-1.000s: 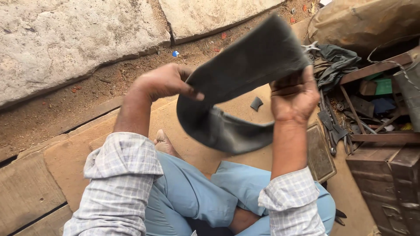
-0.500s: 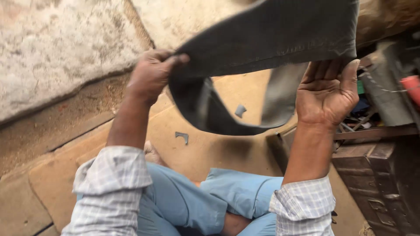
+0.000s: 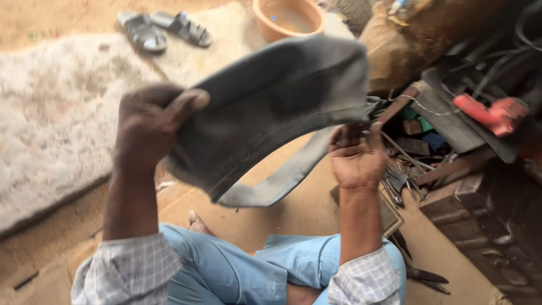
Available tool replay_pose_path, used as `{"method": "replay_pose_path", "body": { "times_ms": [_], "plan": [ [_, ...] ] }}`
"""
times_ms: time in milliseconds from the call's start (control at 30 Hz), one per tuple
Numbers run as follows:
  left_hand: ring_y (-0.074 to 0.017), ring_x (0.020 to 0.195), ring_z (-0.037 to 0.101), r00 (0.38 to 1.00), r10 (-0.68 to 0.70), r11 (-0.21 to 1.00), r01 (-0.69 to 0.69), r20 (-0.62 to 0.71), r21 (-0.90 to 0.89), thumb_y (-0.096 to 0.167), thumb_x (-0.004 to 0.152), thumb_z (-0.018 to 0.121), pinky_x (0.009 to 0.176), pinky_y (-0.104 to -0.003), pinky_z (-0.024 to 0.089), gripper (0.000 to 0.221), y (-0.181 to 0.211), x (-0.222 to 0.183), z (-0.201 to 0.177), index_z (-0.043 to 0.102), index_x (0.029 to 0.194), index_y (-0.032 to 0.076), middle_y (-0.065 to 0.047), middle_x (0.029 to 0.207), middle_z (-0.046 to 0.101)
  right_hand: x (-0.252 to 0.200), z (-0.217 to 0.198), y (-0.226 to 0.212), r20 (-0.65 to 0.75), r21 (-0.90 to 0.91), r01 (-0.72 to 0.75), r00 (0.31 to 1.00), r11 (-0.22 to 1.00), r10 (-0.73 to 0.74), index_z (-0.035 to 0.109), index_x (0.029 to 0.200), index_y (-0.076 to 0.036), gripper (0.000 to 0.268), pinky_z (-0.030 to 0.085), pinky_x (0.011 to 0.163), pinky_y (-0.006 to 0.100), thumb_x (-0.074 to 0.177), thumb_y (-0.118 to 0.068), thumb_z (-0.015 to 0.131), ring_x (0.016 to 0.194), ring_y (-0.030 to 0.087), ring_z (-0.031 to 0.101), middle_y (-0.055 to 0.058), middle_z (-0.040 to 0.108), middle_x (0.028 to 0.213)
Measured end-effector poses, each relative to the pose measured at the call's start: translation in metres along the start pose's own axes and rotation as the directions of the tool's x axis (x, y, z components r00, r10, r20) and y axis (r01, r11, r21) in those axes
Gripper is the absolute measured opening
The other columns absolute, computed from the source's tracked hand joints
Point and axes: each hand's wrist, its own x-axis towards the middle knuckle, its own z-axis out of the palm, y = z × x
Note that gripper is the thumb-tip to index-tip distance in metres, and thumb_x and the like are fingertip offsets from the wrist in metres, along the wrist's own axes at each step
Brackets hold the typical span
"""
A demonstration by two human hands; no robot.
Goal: Patch and repair a motorcycle inner tube by preparing the puncture site and checking for leaks.
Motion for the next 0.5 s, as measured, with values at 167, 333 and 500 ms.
{"method": "replay_pose_path", "body": {
  "times_ms": [167, 333, 500],
  "plan": [
    [-0.0063, 0.069, 0.058, 1.0, 0.025, 0.998, -0.024, 0.012, -0.065, 0.022, 0.095, 0.082, 0.061, -0.025, 0.047, 0.021, -0.005, -0.012, 0.003, 0.077, 0.096, 0.002, -0.001, 0.077, 0.069, -0.007, -0.02, -0.009, 0.143, -0.005, -0.044, 0.989, 0.999, 0.044, 0.073, 0.1, -0.003, 0.012, 0.053, 0.09, 0.041, 0.093, -0.013, 0.077, 0.085, 0.022, 0.069, 0.01, 0.077, 0.091],
    [-0.0067, 0.079, 0.06, 0.992, 0.07, 0.983, -0.085, -0.102, -0.161, 0.021, 0.097, 0.083, 0.074, -0.023, 0.049, 0.02, -0.014, -0.01, 0.009, 0.077, 0.1, 0.002, 0.001, 0.085, 0.068, -0.029, 0.003, -0.009, 0.099, -0.003, -0.001, 0.995, 1.0, 0.001, 0.074, 0.097, -0.005, 0.014, 0.05, 0.097, 0.041, 0.084, -0.007, 0.075, 0.094, 0.019, 0.073, 0.008, 0.079, 0.096],
    [-0.0091, 0.087, 0.061, 0.987, 0.106, 0.973, -0.128, -0.119, -0.194, 0.024, 0.097, 0.082, 0.082, -0.025, 0.049, 0.022, -0.019, -0.005, 0.014, 0.076, 0.099, 0.003, 0.001, 0.092, 0.067, -0.044, 0.013, -0.011, 0.261, -0.047, 0.014, 0.965, 0.999, -0.001, 0.074, 0.101, -0.005, 0.015, 0.048, 0.102, 0.041, 0.087, -0.006, 0.076, 0.097, 0.018, 0.073, 0.009, 0.079, 0.102]
  ]
}}
